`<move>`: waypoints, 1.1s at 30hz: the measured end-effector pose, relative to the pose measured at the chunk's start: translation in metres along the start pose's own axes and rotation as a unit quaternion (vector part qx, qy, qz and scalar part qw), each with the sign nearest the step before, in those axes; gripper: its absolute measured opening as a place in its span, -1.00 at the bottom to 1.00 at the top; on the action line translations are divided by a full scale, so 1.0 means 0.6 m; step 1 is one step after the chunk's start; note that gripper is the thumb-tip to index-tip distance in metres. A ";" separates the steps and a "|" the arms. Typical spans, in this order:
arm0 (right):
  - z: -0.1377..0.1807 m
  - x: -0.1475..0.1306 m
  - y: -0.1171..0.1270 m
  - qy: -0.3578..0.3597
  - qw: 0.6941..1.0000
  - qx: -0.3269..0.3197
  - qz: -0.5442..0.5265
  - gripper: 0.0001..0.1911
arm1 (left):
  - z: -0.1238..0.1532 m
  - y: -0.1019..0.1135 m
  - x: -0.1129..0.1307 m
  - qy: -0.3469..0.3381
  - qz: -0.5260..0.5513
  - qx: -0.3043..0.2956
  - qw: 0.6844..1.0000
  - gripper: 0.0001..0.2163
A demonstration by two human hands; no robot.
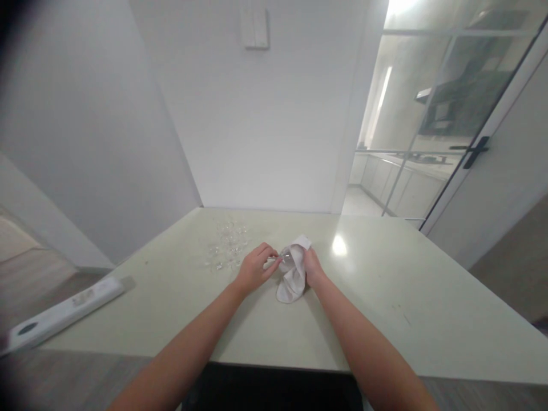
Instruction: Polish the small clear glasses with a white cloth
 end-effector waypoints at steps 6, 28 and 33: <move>0.015 -0.027 -0.007 -0.025 0.993 -0.058 -0.099 -0.49 | -0.001 0.004 -0.017 0.097 0.104 0.102 0.985 -0.81; 0.002 -0.035 0.003 0.097 0.977 -0.042 0.187 -0.85 | 0.002 -0.002 -0.036 0.216 0.147 0.138 0.955 -0.74; 0.001 -0.032 0.000 0.023 0.996 -0.084 0.035 -0.70 | 0.003 -0.029 -0.032 0.220 0.259 -0.013 0.940 -0.67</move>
Point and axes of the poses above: each hand's wrist, its own z-axis away from the middle knuckle, its own y-axis out of the back of the hand, x = y × z, the point moved 4 cm from there along -z, towards the middle knuckle
